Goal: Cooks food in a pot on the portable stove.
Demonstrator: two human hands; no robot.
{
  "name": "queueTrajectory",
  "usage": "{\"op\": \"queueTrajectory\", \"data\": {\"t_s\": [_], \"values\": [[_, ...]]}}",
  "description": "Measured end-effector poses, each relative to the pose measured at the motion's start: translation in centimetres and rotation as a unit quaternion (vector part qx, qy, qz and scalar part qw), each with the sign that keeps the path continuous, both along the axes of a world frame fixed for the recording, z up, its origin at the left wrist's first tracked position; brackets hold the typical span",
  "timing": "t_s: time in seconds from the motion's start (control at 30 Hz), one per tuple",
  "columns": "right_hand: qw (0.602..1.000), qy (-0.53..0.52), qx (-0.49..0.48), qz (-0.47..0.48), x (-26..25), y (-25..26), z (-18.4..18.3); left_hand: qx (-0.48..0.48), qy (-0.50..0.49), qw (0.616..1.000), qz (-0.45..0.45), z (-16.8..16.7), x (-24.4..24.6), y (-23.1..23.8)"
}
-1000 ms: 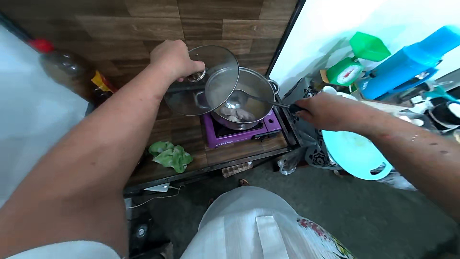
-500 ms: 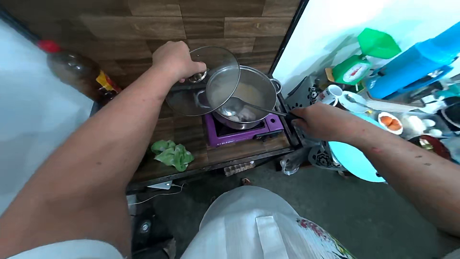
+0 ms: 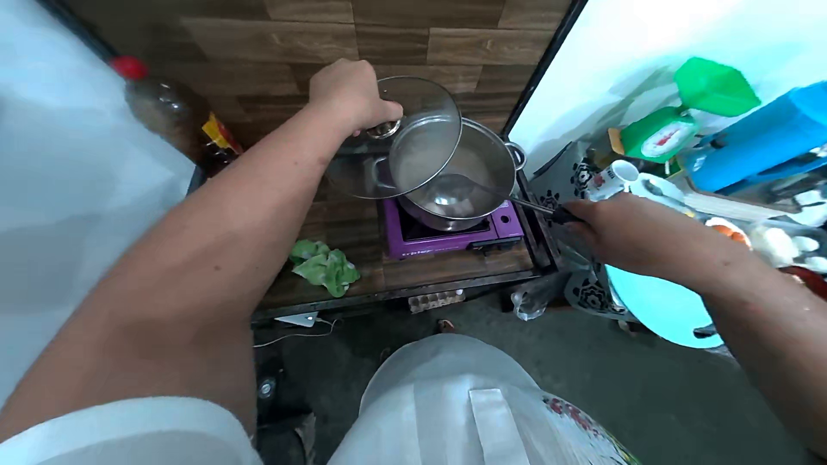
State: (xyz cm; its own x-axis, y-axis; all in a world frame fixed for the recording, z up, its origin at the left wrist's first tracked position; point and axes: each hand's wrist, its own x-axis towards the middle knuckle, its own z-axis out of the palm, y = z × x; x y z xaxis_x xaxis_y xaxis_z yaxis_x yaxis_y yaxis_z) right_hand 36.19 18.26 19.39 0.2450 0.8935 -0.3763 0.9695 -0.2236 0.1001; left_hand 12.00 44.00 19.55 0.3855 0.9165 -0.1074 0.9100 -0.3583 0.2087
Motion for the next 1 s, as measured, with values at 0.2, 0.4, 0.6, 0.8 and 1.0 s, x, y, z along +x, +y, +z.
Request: {"op": "queueTrajectory", "data": {"t_s": [0.2,0.4,0.6,0.8,1.0], "values": [[0.999,-0.042,0.001,-0.018,-1.3,1.0,-1.9,0.007,0.008,1.000,-0.015,0.5,1.6,-0.3],[0.996,-0.061,0.052,-0.040,-1.9,2.4,-4.1,0.010,0.023,0.999,-0.028,1.1,3.0,-0.8],[0.997,-0.011,0.061,-0.049,-0.3,2.3,-3.8,0.030,0.041,0.998,-0.023,1.2,3.6,-0.8],[0.996,0.087,0.029,0.008,1.4,-1.9,-0.4,0.031,0.045,0.999,-0.006,1.3,3.2,-0.4],[0.998,0.055,0.014,-0.002,0.2,-1.0,-1.6,0.024,0.046,0.999,0.003,1.0,3.6,-0.7]]}}
